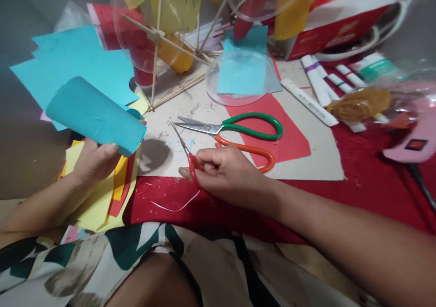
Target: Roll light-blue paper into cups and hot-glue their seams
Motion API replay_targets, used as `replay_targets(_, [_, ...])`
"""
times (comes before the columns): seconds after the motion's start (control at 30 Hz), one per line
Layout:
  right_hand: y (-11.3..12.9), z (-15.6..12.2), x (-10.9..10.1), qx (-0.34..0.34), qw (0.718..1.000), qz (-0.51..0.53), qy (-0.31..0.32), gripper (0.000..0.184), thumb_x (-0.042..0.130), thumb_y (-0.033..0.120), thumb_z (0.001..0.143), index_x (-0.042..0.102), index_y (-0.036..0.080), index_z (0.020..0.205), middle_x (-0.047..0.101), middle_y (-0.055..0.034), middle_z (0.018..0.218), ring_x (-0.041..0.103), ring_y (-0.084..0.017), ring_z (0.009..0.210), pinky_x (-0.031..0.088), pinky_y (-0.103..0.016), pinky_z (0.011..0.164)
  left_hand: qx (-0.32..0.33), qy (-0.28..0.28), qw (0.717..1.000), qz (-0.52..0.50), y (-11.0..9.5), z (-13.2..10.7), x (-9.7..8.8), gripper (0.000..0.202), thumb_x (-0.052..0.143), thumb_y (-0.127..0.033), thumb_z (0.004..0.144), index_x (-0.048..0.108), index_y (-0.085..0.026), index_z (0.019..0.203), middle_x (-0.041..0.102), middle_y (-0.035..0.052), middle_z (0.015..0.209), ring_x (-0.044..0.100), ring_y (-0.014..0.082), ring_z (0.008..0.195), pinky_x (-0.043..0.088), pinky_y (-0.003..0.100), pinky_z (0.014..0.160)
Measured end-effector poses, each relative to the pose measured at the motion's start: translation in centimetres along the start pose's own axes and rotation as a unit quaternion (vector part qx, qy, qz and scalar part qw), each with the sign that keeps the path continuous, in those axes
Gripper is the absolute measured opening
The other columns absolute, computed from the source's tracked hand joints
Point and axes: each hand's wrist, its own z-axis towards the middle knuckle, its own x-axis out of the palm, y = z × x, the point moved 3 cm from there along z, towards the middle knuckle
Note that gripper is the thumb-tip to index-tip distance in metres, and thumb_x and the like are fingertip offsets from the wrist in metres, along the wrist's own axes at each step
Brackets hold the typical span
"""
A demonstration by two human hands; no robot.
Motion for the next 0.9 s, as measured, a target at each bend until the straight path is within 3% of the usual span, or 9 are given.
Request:
replay_targets(0.1, [-0.2, -0.2, 0.2, -0.014, 0.999, -0.026, 0.012, 0.062, 0.064, 0.062, 0.087, 0.027, 0.024, 0.057, 0.026, 0.0066, 0.053, 0.026, -0.009, 0.05, 0.027, -0.025, 0.044, -0.026, 0.001, 0.999, -0.032, -1.7, -0.2, -0.9, 0.038, 0.088, -0.048, 0.069, 0.07, -0.022, 0.091, 0.074, 0.0064, 0.087, 0.073, 0.0287, 0.087, 0.062, 0.049, 0.089])
replay_targets(0.23, [-0.3, -0.5, 0.4, -0.041, 0.997, -0.064, 0.008, 0.059, 0.063, 0.061, 0.089, 0.029, 0.024, 0.056, 0.029, 0.0061, 0.051, 0.029, -0.01, 0.048, 0.031, -0.026, 0.045, -0.037, -0.104, 0.994, -0.021, -2.9, -1.1, -4.0, 0.042, 0.093, -0.039, 0.061, 0.073, -0.023, 0.095, 0.078, 0.0062, 0.102, 0.074, 0.0314, 0.101, 0.061, 0.051, 0.098])
replay_targets(0.4, [-0.6, -0.5, 0.9, -0.013, 0.996, -0.08, 0.026, 0.062, 0.059, 0.07, 0.085, 0.031, 0.024, 0.054, 0.031, 0.0049, 0.05, 0.03, -0.01, 0.048, 0.031, -0.027, 0.045, -0.073, -0.199, 0.977, 0.001, -1.6, -2.7, -9.0, 0.051, 0.097, -0.032, 0.053, 0.075, -0.019, 0.097, 0.08, 0.0074, 0.101, 0.074, 0.0295, 0.099, 0.062, 0.045, 0.095])
replay_targets(0.53, [-0.8, -0.4, 1.1, -0.021, 0.996, -0.081, 0.044, 0.064, 0.057, 0.077, 0.083, 0.033, 0.025, 0.054, 0.029, 0.0048, 0.049, 0.027, -0.011, 0.048, 0.027, -0.029, 0.045, -0.108, -0.253, 0.961, 0.036, 0.1, -4.0, -11.2, 0.052, 0.097, -0.03, 0.051, 0.074, -0.017, 0.096, 0.08, 0.0086, 0.101, 0.074, 0.0274, 0.099, 0.062, 0.038, 0.092])
replay_targets(0.7, [-1.0, -0.4, 1.2, -0.04, 0.994, -0.092, 0.051, 0.062, 0.055, 0.076, 0.085, 0.034, 0.025, 0.055, 0.028, 0.0045, 0.051, 0.026, -0.011, 0.049, 0.024, -0.03, 0.046, -0.113, -0.235, 0.962, 0.084, 1.9, -3.9, -11.6, 0.058, 0.097, -0.034, 0.05, 0.069, -0.015, 0.098, 0.077, 0.0143, 0.113, 0.072, 0.0331, 0.109, 0.059, 0.046, 0.099])
replay_targets(0.8, [-1.0, -0.4, 1.1, -0.047, 0.993, -0.097, 0.046, 0.062, 0.055, 0.076, 0.085, 0.035, 0.025, 0.055, 0.03, 0.0041, 0.05, 0.028, -0.011, 0.048, 0.025, -0.03, 0.046, -0.123, -0.221, 0.961, 0.108, 3.0, -3.5, -11.7, 0.07, 0.096, -0.033, 0.051, 0.063, -0.016, 0.11, 0.073, 0.0168, 0.121, 0.069, 0.037, 0.116, 0.057, 0.054, 0.102])
replay_targets(0.9, [-0.9, -0.4, 1.1, -0.06, 0.992, -0.097, 0.049, 0.062, 0.056, 0.075, 0.085, 0.037, 0.024, 0.055, 0.03, 0.0041, 0.049, 0.028, -0.011, 0.047, 0.025, -0.03, 0.045, -0.129, -0.206, 0.964, 0.105, 3.8, -3.5, -12.2, 0.088, 0.097, -0.031, 0.05, 0.054, -0.019, 0.126, 0.068, 0.017, 0.13, 0.066, 0.0372, 0.122, 0.055, 0.055, 0.105])
